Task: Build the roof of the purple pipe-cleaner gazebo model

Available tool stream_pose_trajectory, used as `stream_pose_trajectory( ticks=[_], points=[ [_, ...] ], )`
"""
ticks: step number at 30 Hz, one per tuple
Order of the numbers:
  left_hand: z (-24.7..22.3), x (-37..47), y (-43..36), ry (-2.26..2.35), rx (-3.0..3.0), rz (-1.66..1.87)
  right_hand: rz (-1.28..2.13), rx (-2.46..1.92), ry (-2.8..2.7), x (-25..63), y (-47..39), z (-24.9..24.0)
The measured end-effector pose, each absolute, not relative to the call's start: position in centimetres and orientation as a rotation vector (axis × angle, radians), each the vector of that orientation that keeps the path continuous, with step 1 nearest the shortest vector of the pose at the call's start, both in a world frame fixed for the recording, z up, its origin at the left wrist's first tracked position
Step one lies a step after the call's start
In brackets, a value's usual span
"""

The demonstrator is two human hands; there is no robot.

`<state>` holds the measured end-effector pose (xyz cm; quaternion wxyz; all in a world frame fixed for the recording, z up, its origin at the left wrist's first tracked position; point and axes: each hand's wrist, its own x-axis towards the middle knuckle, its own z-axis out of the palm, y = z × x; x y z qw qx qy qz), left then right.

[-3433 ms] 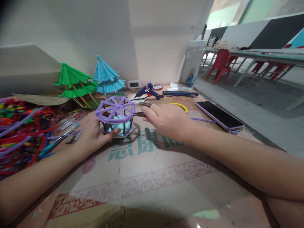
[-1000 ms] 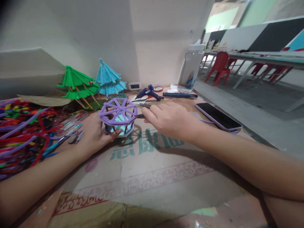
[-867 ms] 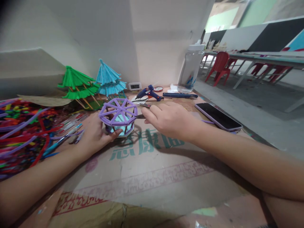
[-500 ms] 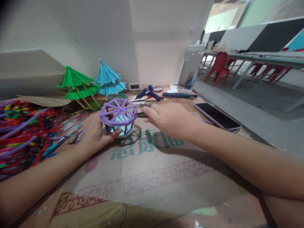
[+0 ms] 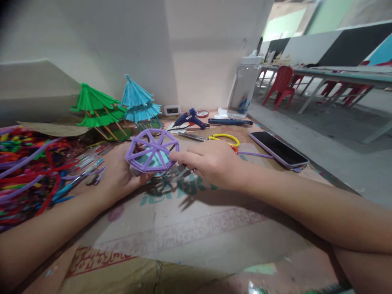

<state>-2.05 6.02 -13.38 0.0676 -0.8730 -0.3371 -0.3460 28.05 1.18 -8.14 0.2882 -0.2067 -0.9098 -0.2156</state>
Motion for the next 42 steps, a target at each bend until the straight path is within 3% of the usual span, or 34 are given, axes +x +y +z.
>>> stream_pose_trajectory(
  ticks=[6, 12, 21, 28, 31, 34, 42],
  points=[
    [-13.2, -2.0, 5.9, -0.953, -2.617, -1.07, -0.764, -0.503, -2.436, 27.7, 0.7, -7.8],
    [-13.4, -2.0, 5.9, -0.993, -2.627, -1.053, -0.659, -0.513, -2.383, 27.5, 0.8, -8.1],
    [-13.6, -1.8, 6.5, -1.156, -2.729, -1.097, -0.141, -0.899, -2.313, 27.5, 1.0, -8.1],
    [-13.5, -1.9, 6.3, -1.084, -2.663, -1.084, 0.613, -1.219, -1.942, 25.7, 1.2, -8.9],
    [-13.3, -1.8, 6.1, -0.991, -2.616, -1.119, 0.766, -1.207, -1.862, 25.1, 0.9, -9.1],
    [-13.1, -1.7, 6.0, -0.974, -2.582, -1.143, 0.624, -1.162, -1.885, 25.5, 0.9, -9.5],
    [-13.2, -1.7, 5.7, -1.009, -2.618, -1.115, -0.32, -0.716, -2.266, 28.1, 2.3, -10.1]
  ],
)
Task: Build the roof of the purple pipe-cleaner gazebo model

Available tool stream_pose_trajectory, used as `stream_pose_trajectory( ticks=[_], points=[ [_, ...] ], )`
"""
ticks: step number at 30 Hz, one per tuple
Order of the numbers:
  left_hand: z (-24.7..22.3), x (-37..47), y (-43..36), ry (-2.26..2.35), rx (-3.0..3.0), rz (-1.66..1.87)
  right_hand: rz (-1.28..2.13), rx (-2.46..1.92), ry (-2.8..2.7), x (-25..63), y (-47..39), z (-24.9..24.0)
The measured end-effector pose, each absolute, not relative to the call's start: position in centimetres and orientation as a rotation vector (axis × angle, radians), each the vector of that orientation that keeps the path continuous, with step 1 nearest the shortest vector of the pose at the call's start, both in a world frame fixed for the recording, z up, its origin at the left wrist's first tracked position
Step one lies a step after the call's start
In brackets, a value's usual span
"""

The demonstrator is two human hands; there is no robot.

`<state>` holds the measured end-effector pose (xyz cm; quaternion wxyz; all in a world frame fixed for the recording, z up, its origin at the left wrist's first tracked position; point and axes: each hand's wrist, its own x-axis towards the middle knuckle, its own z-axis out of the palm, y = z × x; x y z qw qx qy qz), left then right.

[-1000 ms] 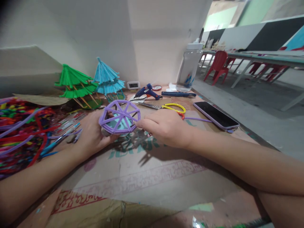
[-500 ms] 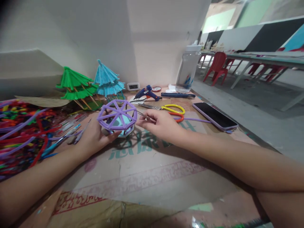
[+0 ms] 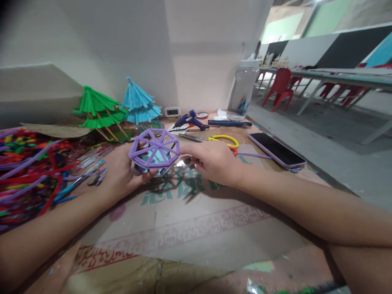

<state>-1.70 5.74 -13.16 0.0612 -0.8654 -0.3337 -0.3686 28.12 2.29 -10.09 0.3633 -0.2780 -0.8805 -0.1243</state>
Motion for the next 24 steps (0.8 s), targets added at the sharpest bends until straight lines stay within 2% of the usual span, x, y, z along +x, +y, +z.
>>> stream_pose_trajectory(
  ticks=[5, 13, 19, 24],
  points=[
    [-13.12, -1.66, 5.56, -0.987, -2.608, -1.093, -0.599, -0.505, -2.34, 27.94, 1.71, -9.39],
    [-13.28, -1.71, 5.5, -1.006, -2.615, -1.079, -0.691, -0.519, -2.319, 27.79, 1.33, -9.04],
    [-13.52, -1.79, 5.56, -1.034, -2.606, -1.066, -0.607, -0.557, -2.311, 27.79, 1.63, -9.13],
    [-13.62, -1.81, 5.66, -1.068, -2.608, -1.04, -0.39, -0.737, -2.315, 27.55, 1.55, -9.15]
  ],
)
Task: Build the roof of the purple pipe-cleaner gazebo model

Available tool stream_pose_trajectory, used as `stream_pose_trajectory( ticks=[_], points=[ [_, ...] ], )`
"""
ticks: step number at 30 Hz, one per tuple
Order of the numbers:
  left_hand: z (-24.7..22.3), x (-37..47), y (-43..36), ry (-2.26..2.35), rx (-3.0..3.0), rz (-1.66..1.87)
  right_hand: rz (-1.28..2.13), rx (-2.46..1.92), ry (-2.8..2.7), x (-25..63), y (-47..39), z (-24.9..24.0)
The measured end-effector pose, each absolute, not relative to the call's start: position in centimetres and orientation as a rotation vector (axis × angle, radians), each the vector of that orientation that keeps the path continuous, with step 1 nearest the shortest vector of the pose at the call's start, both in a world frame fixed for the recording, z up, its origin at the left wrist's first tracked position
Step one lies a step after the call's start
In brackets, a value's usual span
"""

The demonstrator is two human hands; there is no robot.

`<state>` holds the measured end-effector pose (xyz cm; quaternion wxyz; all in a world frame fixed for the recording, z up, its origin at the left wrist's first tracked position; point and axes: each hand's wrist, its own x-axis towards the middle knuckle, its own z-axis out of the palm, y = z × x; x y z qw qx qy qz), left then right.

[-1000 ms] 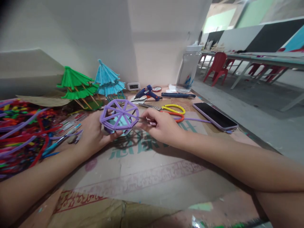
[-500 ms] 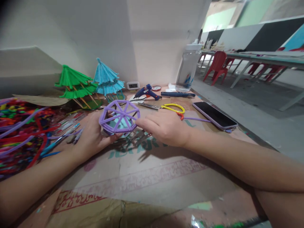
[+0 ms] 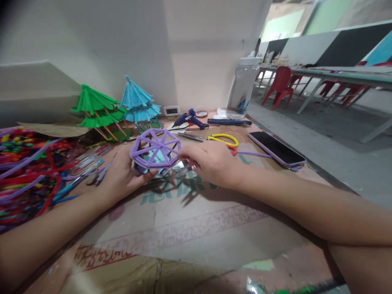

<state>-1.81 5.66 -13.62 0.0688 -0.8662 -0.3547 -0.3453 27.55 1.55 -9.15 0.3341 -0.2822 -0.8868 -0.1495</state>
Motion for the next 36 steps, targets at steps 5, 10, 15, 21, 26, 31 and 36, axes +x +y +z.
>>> stream_pose_trajectory(
  ticks=[5, 10, 15, 21, 26, 31, 36],
  points=[
    [-13.7, -1.9, 5.8, -1.105, -2.636, -1.027, -0.116, -0.911, -2.262, 27.4, 1.4, -9.5],
    [-13.7, -1.9, 6.0, -1.155, -2.664, -1.064, 0.119, -0.925, -2.195, 27.0, 1.3, -9.7],
    [-13.3, -1.4, 6.1, -1.116, -2.732, -1.133, 0.396, -0.848, -2.202, 26.6, 0.3, -7.5],
    [-13.2, -0.9, 6.5, -1.064, -2.845, -1.27, 1.177, -0.574, -2.537, 26.9, -1.7, -3.7],
    [-13.7, -1.1, 7.0, -1.069, -2.959, -1.409, 0.826, -0.644, -2.514, 27.3, -1.4, -3.5],
    [-13.4, -1.3, 7.1, -1.037, -2.949, -1.3, 0.441, -0.803, -2.392, 27.5, 0.5, -5.0],
    [-13.3, -1.4, 6.9, -1.049, -2.923, -1.266, 0.354, -0.953, -2.178, 26.9, 1.2, -6.9]
  ],
)
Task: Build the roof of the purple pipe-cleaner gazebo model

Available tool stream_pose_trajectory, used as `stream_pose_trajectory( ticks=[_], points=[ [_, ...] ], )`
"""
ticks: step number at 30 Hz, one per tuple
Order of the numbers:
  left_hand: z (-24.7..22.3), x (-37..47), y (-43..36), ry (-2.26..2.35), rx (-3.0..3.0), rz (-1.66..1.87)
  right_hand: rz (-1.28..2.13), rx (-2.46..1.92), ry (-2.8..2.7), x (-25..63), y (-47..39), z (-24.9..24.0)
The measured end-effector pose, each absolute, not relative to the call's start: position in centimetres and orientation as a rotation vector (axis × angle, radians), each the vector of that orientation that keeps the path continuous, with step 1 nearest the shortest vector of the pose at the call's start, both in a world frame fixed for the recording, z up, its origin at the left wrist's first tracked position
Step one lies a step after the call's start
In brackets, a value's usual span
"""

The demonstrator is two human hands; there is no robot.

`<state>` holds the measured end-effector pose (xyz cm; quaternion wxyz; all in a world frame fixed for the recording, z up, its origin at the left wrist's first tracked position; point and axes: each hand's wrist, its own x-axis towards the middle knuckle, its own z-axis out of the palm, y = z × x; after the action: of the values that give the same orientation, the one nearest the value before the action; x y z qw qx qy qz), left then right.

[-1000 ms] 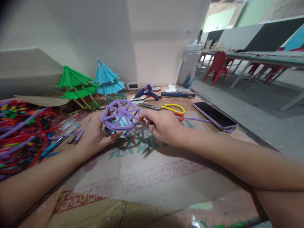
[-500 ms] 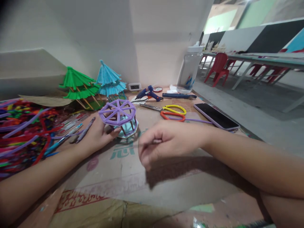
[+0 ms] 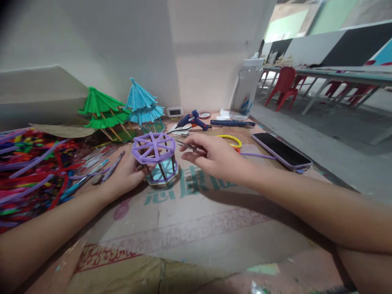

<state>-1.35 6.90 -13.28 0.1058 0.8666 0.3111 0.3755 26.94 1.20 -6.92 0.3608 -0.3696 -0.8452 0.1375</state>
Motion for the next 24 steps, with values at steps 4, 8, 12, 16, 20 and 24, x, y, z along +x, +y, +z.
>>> stream_pose_trajectory(
  ticks=[4, 8, 12, 16, 20, 24],
  points=[
    [-13.4, -1.4, 6.8, 0.912, 2.614, 1.092, 0.269, -0.963, -2.128, 26.6, 0.8, -7.7],
    [-13.4, -1.4, 6.8, 0.899, 2.652, 1.093, 0.081, -0.849, -2.252, 26.8, 0.7, -7.8],
    [-13.2, -1.4, 6.7, 0.91, 2.646, 1.087, -0.03, -0.789, -2.313, 27.3, 1.2, -8.2],
    [-13.2, -1.4, 6.7, 0.933, 2.642, 1.074, -0.128, -0.827, -2.376, 27.5, 1.6, -8.7],
    [-13.3, -1.4, 6.7, 0.929, 2.648, 1.094, -0.228, -0.865, -2.389, 27.6, 1.7, -8.9],
    [-13.4, -1.5, 6.7, 0.919, 2.635, 1.097, -0.257, -0.879, -2.392, 27.5, 1.6, -8.9]
  ],
)
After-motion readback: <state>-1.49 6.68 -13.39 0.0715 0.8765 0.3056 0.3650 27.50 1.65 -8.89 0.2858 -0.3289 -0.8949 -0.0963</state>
